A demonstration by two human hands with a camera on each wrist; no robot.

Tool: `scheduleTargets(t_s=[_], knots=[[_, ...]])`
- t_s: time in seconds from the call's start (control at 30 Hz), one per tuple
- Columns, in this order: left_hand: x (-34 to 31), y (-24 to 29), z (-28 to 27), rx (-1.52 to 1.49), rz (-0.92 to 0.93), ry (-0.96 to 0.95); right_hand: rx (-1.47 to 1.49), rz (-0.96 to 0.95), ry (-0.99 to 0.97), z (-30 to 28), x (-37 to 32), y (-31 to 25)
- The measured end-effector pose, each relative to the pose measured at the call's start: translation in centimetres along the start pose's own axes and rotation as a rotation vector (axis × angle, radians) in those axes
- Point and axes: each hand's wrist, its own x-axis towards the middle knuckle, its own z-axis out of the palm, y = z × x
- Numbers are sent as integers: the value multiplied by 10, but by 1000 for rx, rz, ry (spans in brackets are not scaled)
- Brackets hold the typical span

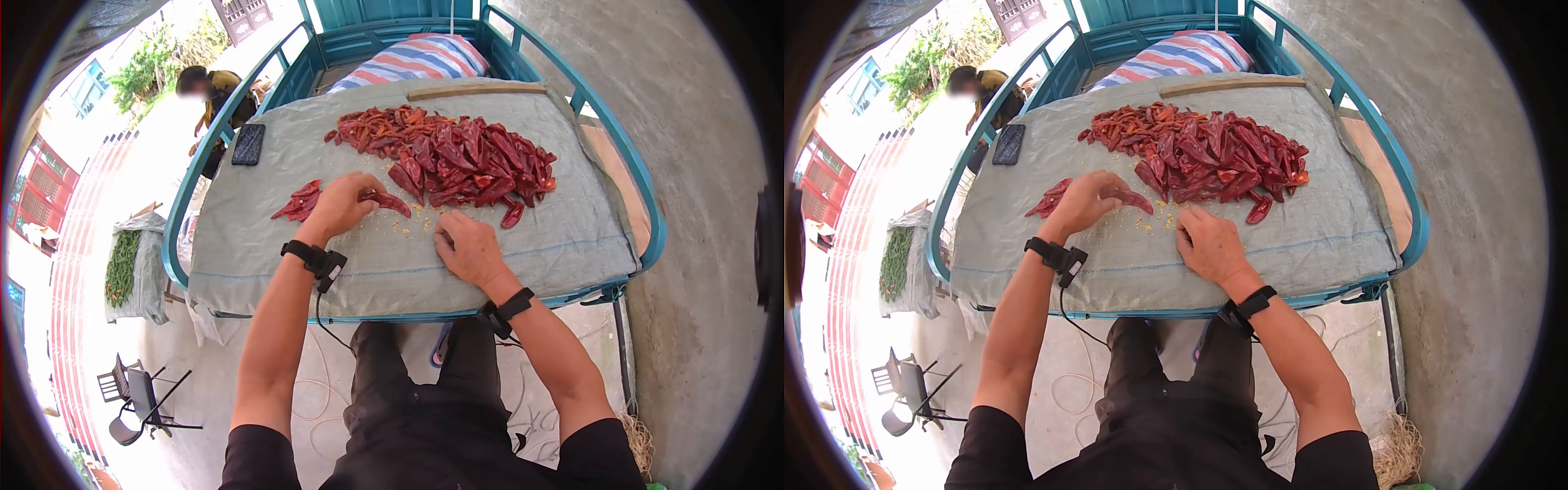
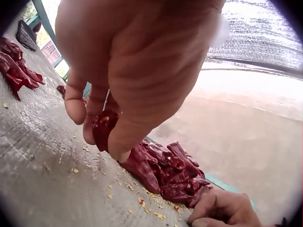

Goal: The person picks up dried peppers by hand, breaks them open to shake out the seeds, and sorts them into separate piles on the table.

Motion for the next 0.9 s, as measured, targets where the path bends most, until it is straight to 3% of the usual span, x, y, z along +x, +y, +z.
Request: scheduleTargets(t_s=[0.33, 0.5, 0.6, 0.7, 0.83, 0.9], knots=[[27, 45, 23, 159, 300, -4, 13, 9, 9, 0, 0, 0], [49, 60, 42, 223, 435, 216, 13, 29, 3, 0, 0, -2], [54, 68, 42, 75, 472, 425, 36, 32, 1, 1, 0, -1], [40, 70, 43, 11, 317, 523, 35, 24, 13, 1, 0, 0], [8, 50, 50, 64, 339, 376, 50, 27, -5, 3, 3, -3], [-8, 41, 49, 118, 248, 352, 53, 19, -1, -2, 2, -3]])
